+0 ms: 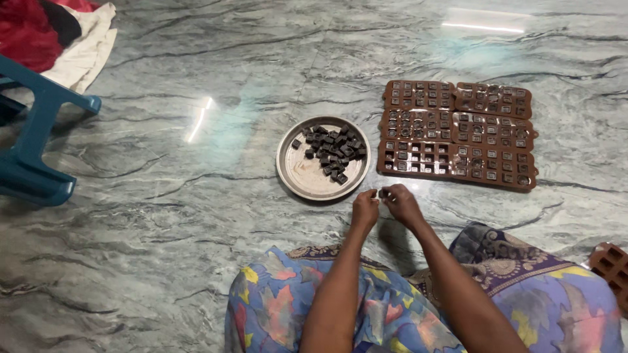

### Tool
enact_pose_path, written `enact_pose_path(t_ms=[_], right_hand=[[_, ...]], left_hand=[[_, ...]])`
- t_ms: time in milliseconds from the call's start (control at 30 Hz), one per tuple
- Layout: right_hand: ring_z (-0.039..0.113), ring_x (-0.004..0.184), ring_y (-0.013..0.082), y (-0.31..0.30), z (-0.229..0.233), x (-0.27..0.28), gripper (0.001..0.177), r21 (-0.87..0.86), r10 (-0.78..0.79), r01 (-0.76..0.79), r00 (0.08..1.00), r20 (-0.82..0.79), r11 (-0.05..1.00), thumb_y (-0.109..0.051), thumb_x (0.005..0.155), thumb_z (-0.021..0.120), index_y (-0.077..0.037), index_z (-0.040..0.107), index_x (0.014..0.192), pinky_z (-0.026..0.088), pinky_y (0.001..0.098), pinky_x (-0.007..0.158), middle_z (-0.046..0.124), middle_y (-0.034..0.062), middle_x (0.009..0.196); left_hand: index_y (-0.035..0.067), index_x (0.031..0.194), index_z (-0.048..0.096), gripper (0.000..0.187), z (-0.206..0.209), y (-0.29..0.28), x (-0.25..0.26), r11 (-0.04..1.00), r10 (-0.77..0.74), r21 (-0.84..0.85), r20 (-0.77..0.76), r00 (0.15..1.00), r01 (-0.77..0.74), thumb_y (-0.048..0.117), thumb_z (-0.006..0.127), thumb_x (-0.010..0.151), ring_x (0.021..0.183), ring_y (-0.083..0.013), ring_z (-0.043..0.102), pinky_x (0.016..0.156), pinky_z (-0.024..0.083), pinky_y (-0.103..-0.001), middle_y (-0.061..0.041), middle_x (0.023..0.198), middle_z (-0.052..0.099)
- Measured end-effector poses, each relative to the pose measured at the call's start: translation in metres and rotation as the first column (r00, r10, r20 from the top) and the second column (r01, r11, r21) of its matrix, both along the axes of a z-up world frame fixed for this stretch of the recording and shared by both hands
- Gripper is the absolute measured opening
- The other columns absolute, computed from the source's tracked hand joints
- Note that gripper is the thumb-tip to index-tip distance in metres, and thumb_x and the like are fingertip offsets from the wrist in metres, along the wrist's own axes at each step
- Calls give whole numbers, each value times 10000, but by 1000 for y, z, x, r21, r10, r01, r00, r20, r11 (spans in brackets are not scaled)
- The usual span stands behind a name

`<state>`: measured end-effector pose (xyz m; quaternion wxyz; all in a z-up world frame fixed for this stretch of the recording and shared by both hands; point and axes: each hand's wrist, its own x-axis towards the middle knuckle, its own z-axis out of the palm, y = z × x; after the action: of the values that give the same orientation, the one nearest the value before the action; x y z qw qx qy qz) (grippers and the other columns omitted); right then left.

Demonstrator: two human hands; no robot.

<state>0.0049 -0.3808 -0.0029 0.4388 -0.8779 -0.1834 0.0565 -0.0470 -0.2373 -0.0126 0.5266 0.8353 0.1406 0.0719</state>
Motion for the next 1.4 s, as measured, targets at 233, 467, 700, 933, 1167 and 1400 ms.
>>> enact_pose_path(t_ms=[233,467,700,933,1167,1400], right_hand=[[728,904,269,3,31,62,241,-78,-249,263,957,149,962,-154,829,818,-115,761,1059,576,408,802,760,102,992],[724,878,326,20,32,114,157,-386,-107,249,930,353,888,-203,820,804,-188,825,974,501,506,1011,770,128,939],[673,1020,387,27,12,126,159,-459,-155,240,964,215,855,-217,874,759,-220,823,1020,539,508,899,754,102,1102],[648,1059,329,29,-4,128,159,-451,-70,247,925,373,858,-227,840,758,-193,821,982,521,484,896,721,86,1108],[570,1209,367,32,-12,106,254,-489,-17,253,900,436,835,-199,838,713,-158,764,1083,470,564,936,651,94,1259],[505,1294,431,33,-13,107,354,-586,26,220,924,382,780,-302,897,636,-158,700,1214,429,630,945,602,134,1358]], left_hand=[[-39,1449,463,540,3,-12,-15,872,-54,445,-326,944,204,87,541,930,1468,-495,261,1135,229,-722,-268,1581,329],[-92,1524,352,605,-5,-21,-3,807,-122,449,-508,853,384,111,490,971,1493,-584,171,1136,215,-748,-330,1641,209],[-98,1568,254,680,6,-24,-1,771,-158,419,-603,782,479,132,475,967,1492,-635,65,1142,130,-787,-354,1657,112],[-120,1584,182,730,15,-24,2,763,-185,373,-657,731,528,72,488,951,1492,-647,12,1146,84,-785,-366,1665,52],[-112,1583,176,745,13,-25,1,780,-183,356,-656,732,514,59,495,932,1498,-638,-14,1155,56,-780,-351,1670,39],[-89,1586,200,722,8,-24,0,793,-178,360,-635,751,492,107,487,953,1509,-626,-22,1162,55,-778,-342,1676,44]])
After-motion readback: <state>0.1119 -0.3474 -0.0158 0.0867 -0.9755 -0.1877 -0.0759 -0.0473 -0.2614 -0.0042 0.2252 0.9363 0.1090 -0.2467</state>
